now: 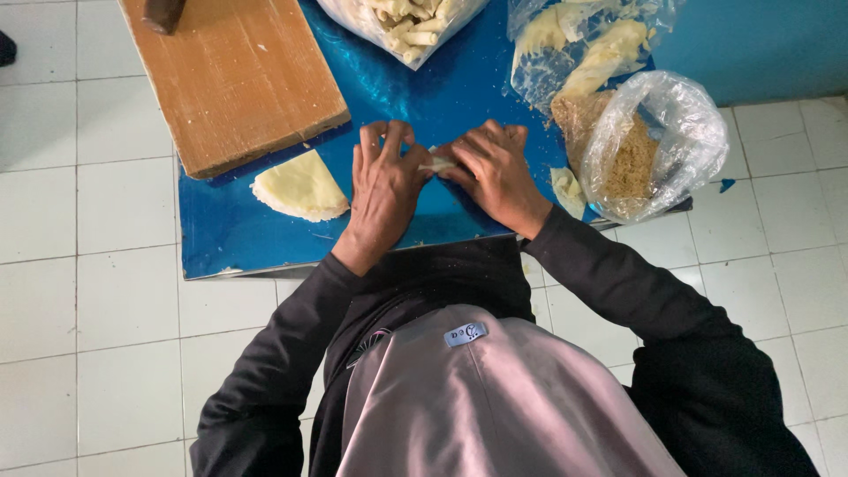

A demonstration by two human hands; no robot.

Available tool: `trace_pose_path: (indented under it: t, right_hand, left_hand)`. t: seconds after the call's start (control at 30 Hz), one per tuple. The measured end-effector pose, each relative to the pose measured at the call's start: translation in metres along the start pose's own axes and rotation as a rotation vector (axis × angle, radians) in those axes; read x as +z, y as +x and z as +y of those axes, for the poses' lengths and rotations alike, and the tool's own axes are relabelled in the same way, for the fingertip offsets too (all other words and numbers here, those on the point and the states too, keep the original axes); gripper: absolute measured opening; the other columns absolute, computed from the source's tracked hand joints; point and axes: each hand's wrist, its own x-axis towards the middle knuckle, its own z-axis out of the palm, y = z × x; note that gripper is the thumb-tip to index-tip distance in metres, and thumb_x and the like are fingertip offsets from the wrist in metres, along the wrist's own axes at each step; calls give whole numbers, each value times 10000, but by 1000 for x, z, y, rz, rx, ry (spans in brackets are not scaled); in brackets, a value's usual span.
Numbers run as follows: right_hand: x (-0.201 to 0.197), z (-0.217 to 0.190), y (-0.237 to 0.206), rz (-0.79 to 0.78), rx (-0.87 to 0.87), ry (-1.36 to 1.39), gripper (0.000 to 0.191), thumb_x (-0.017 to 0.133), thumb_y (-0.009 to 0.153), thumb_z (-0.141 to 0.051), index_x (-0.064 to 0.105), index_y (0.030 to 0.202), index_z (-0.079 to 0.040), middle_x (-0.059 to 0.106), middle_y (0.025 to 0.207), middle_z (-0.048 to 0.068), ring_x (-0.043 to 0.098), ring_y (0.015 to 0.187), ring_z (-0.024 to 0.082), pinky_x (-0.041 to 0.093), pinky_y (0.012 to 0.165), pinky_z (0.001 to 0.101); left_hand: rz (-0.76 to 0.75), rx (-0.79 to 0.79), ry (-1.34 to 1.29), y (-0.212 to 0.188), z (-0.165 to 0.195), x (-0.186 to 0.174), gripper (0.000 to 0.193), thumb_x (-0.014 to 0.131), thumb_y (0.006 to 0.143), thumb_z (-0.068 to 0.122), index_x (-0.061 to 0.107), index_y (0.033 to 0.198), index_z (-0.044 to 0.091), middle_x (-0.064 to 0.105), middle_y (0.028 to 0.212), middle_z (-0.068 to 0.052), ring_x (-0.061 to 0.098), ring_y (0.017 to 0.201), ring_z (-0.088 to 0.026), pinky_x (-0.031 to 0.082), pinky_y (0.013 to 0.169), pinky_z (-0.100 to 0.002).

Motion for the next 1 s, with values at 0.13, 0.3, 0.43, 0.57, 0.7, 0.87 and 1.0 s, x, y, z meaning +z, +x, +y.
trace_pose_path:
  t: [0.13, 0.3, 0.43, 0.57, 0.7, 0.87, 1.0]
  right_hand:
    - [-1, -1, 3, -50, 12, -80, 152, 772, 993, -274, 729, 962, -131, 640, 964, -19, 541, 957, 205, 295, 845, 434]
    - [-1, -1, 5, 12, -37, -101, 105, 752, 981, -249, 732, 1024, -156, 647, 1011, -15, 544, 992, 194, 294, 859, 422]
    - [-2, -2, 2, 10, -34, -134, 192, 745, 1008, -244, 756, 1158, -124, 628, 1008, -3, 529, 988, 193, 298, 866, 415]
    - [0, -1, 2, -40, -3, -147, 137, 751, 1030, -251, 730, 1079, -125, 651, 1053, -44, 552, 1024, 170, 297, 881, 429]
    - [1, 0, 7, 11, -45, -205, 90, 741, 1004, -227, 742, 1067, -163, 658, 1084, -45, 553, 1034, 168, 288, 869, 431]
    - [0, -1, 6, 46, -27, -230, 142, 725, 1017, -195, 749, 1150, -150, 650, 1113, -17, 545, 1057, 186, 291, 887, 433]
    - [3, -2, 2, 15, -10, -203, 132, 724, 1041, -181, 727, 1165, -135, 651, 1160, -34, 557, 1093, 172, 300, 929, 444]
  left_hand:
    - [5, -33, -14, -1, 0, 2, 224, 813, 812, 142, 700, 1000, 93, 558, 1237, -86, 482, 1230, -339, 416, 913, -457]
    - [12, -11, -9, -1, 1, 2, 268, 802, 801, 119, 708, 1051, 102, 558, 1246, -95, 468, 1251, -358, 410, 912, -465]
    - [-9, -28, 42, 1, 1, 3, 247, 809, 807, 120, 698, 1027, 110, 556, 1239, -98, 463, 1270, -357, 409, 923, -472]
    - [9, -34, 44, 2, 0, 4, 291, 803, 786, 114, 697, 1057, 100, 552, 1234, -106, 458, 1271, -362, 411, 934, -479]
    - [16, -23, 76, 4, 1, 7, 296, 787, 793, 93, 691, 1072, 77, 553, 1237, -110, 457, 1277, -360, 416, 930, -470]
    - [9, -30, 91, 7, -2, 13, 233, 771, 821, 76, 680, 1035, 63, 555, 1237, -127, 460, 1275, -364, 428, 964, -477]
    - [24, -20, 83, 8, -3, 14, 204, 751, 846, 52, 674, 1035, 52, 554, 1245, -148, 465, 1281, -377, 444, 1001, -486]
